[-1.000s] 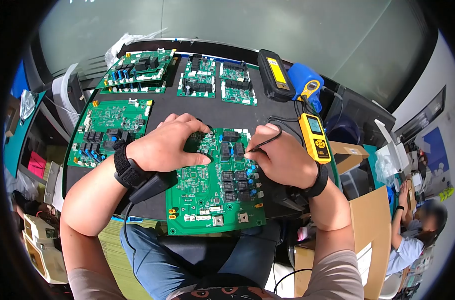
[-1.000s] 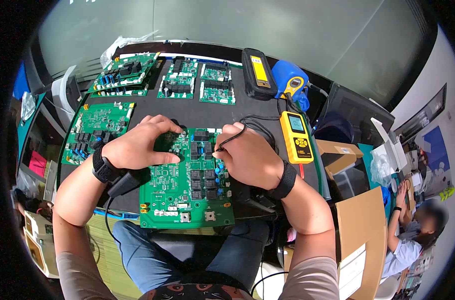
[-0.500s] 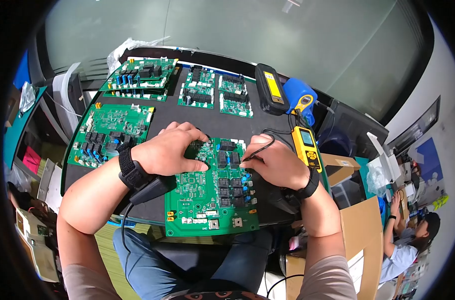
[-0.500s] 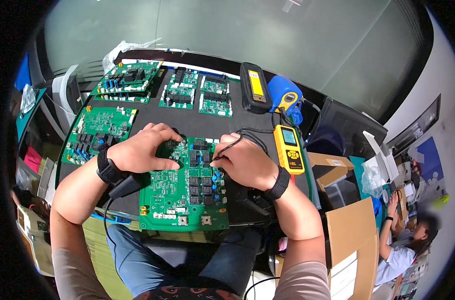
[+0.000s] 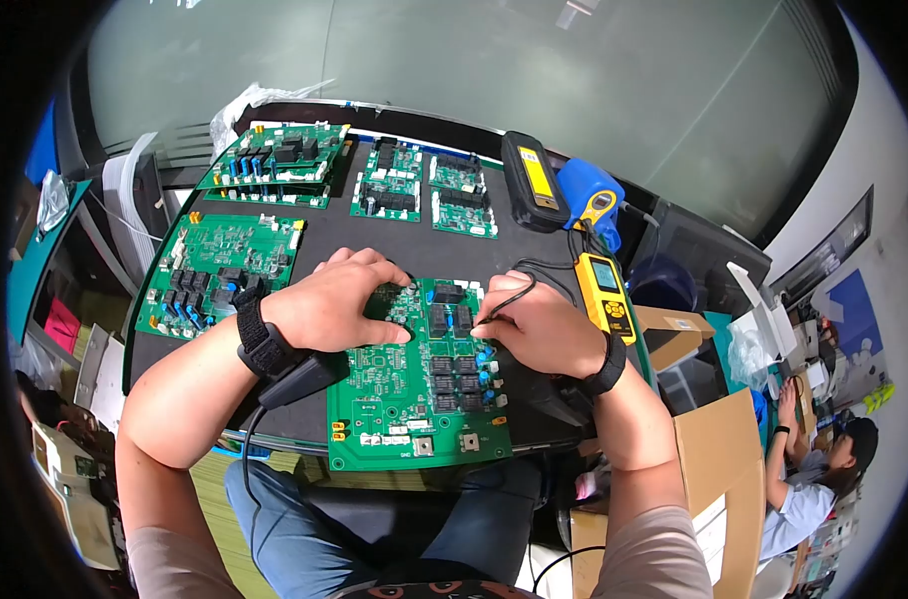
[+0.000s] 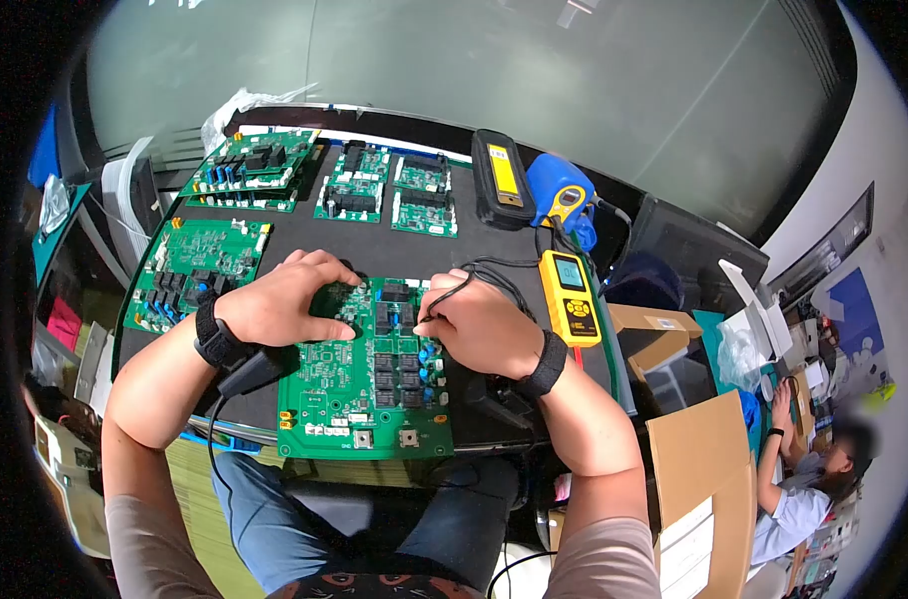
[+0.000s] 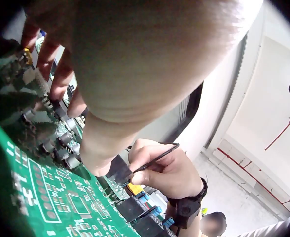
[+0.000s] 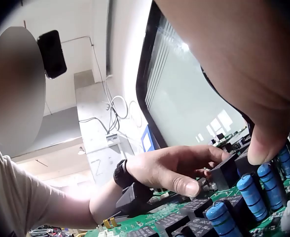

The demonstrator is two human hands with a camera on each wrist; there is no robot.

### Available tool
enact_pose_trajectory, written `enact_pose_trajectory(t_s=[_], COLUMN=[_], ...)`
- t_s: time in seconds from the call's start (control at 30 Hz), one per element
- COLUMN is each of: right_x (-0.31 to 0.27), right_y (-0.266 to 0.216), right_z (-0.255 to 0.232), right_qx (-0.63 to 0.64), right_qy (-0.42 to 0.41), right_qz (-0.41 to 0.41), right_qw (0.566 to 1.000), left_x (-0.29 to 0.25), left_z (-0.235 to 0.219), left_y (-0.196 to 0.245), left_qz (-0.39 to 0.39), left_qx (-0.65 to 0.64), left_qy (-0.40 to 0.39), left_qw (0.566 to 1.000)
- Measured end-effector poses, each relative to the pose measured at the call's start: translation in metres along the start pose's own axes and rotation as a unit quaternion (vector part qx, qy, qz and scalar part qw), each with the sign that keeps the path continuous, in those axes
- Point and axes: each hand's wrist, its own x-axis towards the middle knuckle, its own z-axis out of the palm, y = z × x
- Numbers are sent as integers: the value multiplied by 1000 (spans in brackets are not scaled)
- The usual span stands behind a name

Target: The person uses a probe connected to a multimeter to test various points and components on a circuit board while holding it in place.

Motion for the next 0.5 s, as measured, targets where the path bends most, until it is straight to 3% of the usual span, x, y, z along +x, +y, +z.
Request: enact_pose_trajectory(t_s=[0.5], right_x=[-2], right_y=[3], right_z=[3], right_qx=[2], right_qy=[10], right_qz=[10], right_qw=[1000], left_x=[1], left_z=[2], left_y=[-1], left_qz=[8], left_qx=[3], left_qy=[14], left_qw=[1000])
